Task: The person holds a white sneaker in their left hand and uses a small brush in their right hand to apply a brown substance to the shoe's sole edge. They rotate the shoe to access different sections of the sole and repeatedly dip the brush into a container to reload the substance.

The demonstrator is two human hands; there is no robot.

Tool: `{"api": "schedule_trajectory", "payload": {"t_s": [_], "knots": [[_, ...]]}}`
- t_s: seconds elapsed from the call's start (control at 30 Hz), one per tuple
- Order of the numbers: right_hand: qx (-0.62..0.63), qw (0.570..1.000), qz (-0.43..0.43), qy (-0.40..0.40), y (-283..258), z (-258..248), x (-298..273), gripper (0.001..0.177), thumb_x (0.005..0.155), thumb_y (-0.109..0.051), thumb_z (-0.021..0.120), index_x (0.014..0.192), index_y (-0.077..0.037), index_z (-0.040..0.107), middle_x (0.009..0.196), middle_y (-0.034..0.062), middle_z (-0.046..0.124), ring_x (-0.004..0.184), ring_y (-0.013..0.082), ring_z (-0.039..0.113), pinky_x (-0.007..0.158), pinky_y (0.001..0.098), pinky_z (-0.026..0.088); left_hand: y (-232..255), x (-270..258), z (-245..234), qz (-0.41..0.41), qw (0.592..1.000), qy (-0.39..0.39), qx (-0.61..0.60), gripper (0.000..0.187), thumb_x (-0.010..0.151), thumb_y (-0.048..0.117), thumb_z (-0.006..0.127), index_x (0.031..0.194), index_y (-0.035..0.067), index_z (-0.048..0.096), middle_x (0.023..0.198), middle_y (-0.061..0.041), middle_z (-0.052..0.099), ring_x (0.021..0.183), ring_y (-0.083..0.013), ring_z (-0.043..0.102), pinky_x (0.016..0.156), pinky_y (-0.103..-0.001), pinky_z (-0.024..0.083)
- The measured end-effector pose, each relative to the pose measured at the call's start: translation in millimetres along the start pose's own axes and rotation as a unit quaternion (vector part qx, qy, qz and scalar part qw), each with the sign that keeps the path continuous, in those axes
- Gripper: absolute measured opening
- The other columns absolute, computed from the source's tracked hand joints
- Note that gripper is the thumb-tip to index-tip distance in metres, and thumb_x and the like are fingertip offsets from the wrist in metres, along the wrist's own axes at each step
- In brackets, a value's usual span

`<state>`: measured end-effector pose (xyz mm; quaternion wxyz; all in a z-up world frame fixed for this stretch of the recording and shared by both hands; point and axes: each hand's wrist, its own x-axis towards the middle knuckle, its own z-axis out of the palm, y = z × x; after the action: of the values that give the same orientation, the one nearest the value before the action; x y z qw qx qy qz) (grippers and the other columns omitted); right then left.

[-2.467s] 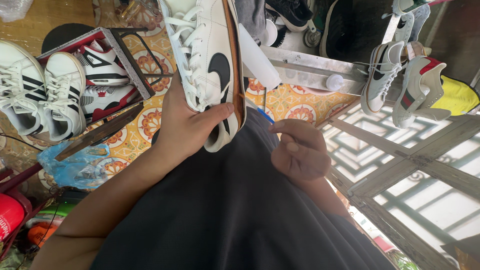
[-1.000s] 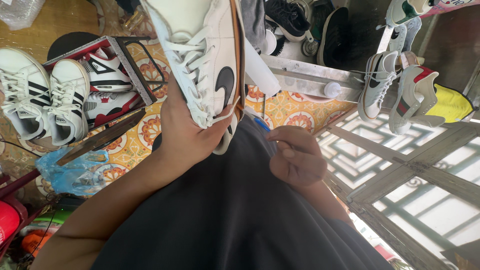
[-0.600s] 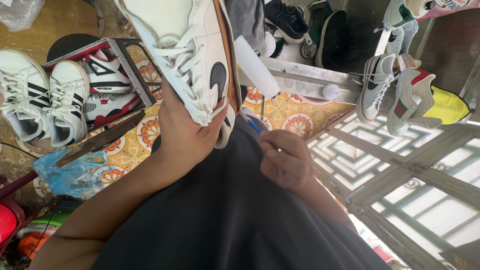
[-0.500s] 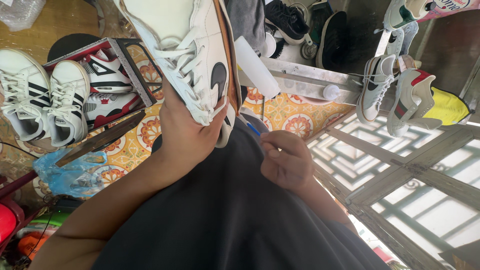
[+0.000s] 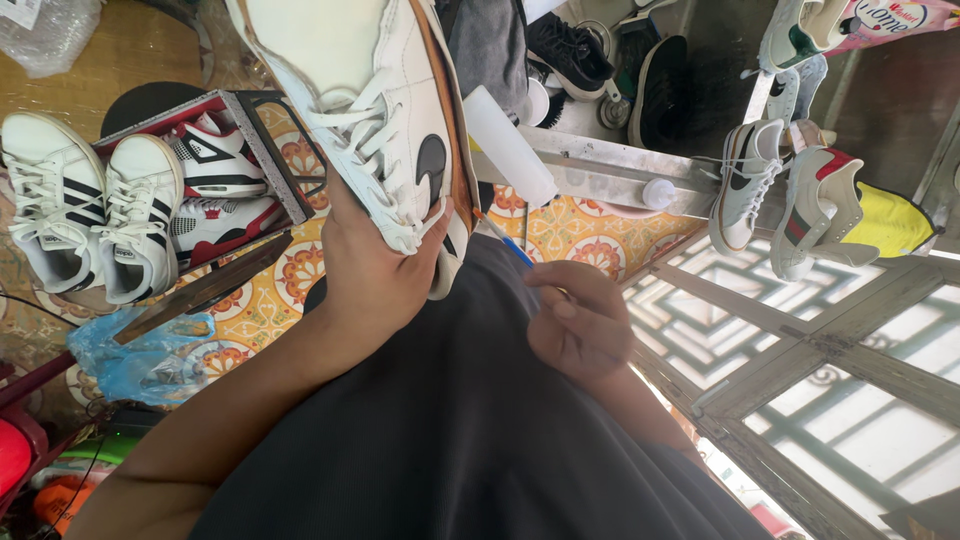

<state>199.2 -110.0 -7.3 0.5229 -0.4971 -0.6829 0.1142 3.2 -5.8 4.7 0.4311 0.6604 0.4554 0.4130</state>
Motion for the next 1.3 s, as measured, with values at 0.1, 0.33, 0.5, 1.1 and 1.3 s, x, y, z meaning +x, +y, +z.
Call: {"api": "schedule_trajectory", "payload": {"t_s": [0.1, 0.33, 0.5, 1.1, 1.3], "knots": [[-0.023, 0.999, -0.008, -0.024, 1, 0, 1, 0.038, 0.096, 0.013, 0.061, 0.124, -0.008, 0.045, 0.104, 0.0195, 0.067, 0.087, 0.0295, 0.073, 0.073, 0.0366, 0.061, 0, 2, 0, -0.008, 1.0, 0.0, -0.008, 0.067, 0.102, 0.004, 0.075, 0.149, -0.012, 0.03, 0.129, -0.025, 0.069, 0.117, -0.0333, 0.076, 0.098, -0.038, 0.06], [0.006, 0.999, 0.021, 0.037, 4, 2, 9, 0.034, 0.096, 0.013, 0.058, 0.12, -0.009, 0.048, 0.103, 0.0212, 0.067, 0.083, 0.0283, 0.074, 0.071, 0.0357, 0.061, 2, 4, -2, -0.028, 0.999, -0.017, 0.004, 0.066, 0.099, 0.008, 0.075, 0.145, -0.011, 0.033, 0.126, -0.025, 0.068, 0.114, -0.0358, 0.075, 0.095, -0.039, 0.059], [-0.011, 0.999, -0.004, 0.045, 15, 9, 28, 0.031, 0.1, 0.015, 0.059, 0.119, -0.007, 0.047, 0.104, 0.0214, 0.065, 0.085, 0.0309, 0.074, 0.07, 0.0367, 0.065, 3, 5, -6, -0.015, 0.999, -0.045, 0.025, 0.063, 0.094, 0.01, 0.077, 0.143, -0.008, 0.041, 0.126, -0.025, 0.067, 0.116, -0.0403, 0.071, 0.098, -0.043, 0.056], [-0.129, 0.972, 0.068, 0.184, 44, -6, 65, 0.013, 0.109, 0.004, 0.049, 0.117, 0.001, 0.059, 0.111, 0.0203, 0.068, 0.098, 0.0269, 0.073, 0.087, 0.0346, 0.062, 2, 14, -15, -0.094, 0.986, -0.126, 0.046, 0.072, 0.078, 0.024, 0.083, 0.136, 0.001, 0.047, 0.11, -0.02, 0.073, 0.1, -0.0384, 0.074, 0.081, -0.044, 0.058], [0.111, 0.957, 0.243, 0.112, 62, -25, 59, 0.038, 0.112, -0.018, 0.057, 0.143, 0.003, 0.057, 0.117, 0.0164, 0.074, 0.104, 0.0194, 0.072, 0.098, 0.0318, 0.059, 6, 34, -43, -0.035, 0.954, -0.228, 0.192, 0.071, 0.069, 0.018, 0.081, 0.134, 0.01, 0.054, 0.112, -0.016, 0.072, 0.1, -0.0386, 0.069, 0.08, -0.05, 0.054]]}}
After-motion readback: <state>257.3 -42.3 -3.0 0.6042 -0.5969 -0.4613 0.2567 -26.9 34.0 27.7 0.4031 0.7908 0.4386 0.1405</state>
